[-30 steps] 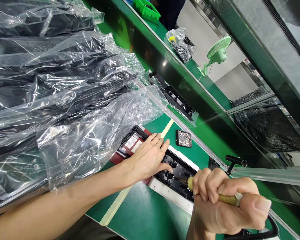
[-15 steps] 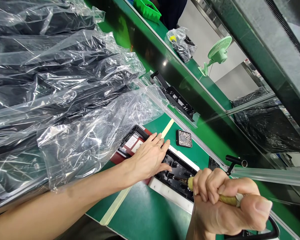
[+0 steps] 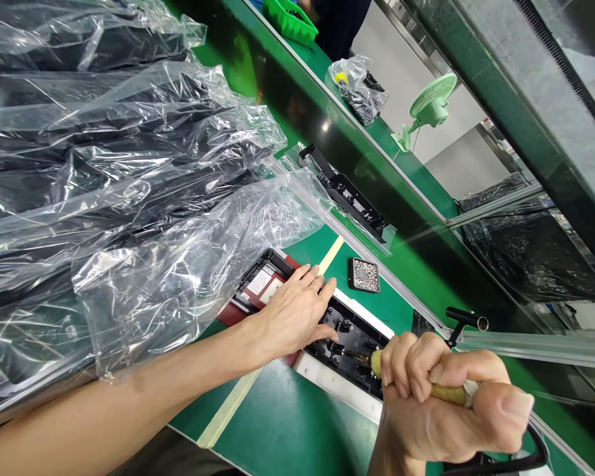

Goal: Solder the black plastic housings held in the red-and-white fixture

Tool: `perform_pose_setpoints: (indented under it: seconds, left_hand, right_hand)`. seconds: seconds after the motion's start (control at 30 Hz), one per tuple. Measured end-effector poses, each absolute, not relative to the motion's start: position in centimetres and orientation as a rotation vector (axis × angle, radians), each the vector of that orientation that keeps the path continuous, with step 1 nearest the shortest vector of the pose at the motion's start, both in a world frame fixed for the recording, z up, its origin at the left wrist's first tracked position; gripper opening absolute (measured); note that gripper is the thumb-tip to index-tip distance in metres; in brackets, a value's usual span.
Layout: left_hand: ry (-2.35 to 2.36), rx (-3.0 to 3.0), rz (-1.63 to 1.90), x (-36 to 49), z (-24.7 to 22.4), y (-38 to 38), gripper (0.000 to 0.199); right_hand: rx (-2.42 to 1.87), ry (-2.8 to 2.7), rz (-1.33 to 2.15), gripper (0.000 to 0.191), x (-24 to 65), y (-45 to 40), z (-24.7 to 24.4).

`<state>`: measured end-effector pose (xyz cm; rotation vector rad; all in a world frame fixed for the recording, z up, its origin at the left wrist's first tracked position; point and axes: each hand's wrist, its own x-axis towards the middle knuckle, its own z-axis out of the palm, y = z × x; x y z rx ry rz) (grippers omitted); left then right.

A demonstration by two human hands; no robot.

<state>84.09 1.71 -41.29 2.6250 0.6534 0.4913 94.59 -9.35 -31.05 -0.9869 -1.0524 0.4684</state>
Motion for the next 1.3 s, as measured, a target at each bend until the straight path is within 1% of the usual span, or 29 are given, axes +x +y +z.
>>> perform_pose_setpoints:
  seconds: [0.63, 0.93, 1.13, 1.3]
  left_hand:
    - [0.657, 2.603, 0.469, 84.22, -40.99, 1.72, 0.086]
    - [0.654, 2.609, 0.497, 84.27, -41.46, 1.67, 0.088]
    - [0.642, 2.603, 0.560, 84.16, -41.82, 1.68, 0.087]
    - [0.640, 2.608, 0.580, 84.17, -41.82, 1.76, 0.090]
  right_hand:
    - [-1.010, -1.020, 0.463, 0.045, 94.50, -9.30, -30.95]
    - [-1.011, -1.027, 0.461, 0.046, 94.52, -9.38, -31.00]
    - [-1.008, -1.000, 0.472, 0.038, 94.50, -9.39, -31.11]
    - [-1.003, -0.992, 0.477, 0.042, 94.43, -9.36, -31.17]
